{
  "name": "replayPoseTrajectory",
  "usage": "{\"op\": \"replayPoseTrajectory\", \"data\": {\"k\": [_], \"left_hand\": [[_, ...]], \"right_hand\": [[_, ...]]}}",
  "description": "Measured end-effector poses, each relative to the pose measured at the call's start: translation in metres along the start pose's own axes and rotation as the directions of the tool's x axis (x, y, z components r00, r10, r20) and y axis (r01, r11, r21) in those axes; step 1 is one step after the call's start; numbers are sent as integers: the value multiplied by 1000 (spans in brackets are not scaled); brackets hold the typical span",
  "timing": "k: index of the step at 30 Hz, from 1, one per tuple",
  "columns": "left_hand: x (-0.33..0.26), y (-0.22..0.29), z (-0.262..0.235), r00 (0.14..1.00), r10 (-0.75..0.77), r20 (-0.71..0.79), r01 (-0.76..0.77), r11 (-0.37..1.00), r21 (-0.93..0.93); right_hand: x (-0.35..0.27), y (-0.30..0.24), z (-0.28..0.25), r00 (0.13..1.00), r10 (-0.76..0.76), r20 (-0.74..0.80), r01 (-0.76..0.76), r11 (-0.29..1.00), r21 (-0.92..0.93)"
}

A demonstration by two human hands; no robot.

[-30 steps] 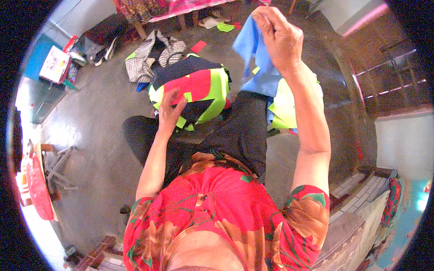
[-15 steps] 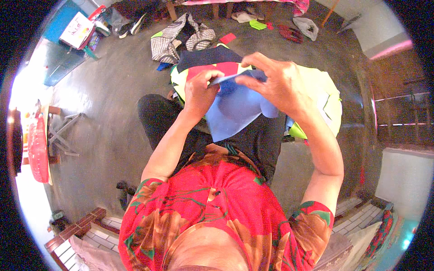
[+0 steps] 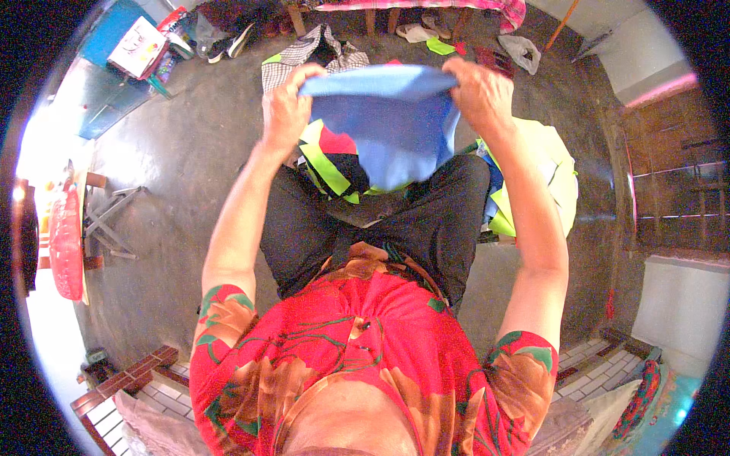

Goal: The person sits on the floor and arranges various colored fabric pieces into two separate piles. They pick up pieces, fold them, and place them onto the piles, occasionally adjusting the arrangement.

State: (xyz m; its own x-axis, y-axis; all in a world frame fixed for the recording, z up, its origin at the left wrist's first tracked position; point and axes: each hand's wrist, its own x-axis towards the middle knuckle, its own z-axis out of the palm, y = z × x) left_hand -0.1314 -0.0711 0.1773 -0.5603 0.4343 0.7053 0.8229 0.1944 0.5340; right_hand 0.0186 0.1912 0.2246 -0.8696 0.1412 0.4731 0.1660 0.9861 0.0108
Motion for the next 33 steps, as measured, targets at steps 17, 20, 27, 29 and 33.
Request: {"op": "replayPoseTrajectory", "data": {"k": [17,20,27,29,33], "left_hand": [[-81,-92,-8,957,122,263,-227,879,420],[-130,-111,6,764,-216,608,-110,885,452],[-161,-93,21,454,-476,753,-55,829,557],[-160,-93,22,516,-478,710,-3,828,560],[-152,-92,36,667,-360,652,-22,866,500]], "right_hand": [[-71,-42,106,972,-227,56,224,973,54],[-118,-57,157,886,-157,437,123,987,106],[-134,-69,175,851,-149,504,-69,919,389],[-137,-66,182,875,-141,463,-65,914,400],[-133,-73,177,898,-132,419,-42,924,380]]}}
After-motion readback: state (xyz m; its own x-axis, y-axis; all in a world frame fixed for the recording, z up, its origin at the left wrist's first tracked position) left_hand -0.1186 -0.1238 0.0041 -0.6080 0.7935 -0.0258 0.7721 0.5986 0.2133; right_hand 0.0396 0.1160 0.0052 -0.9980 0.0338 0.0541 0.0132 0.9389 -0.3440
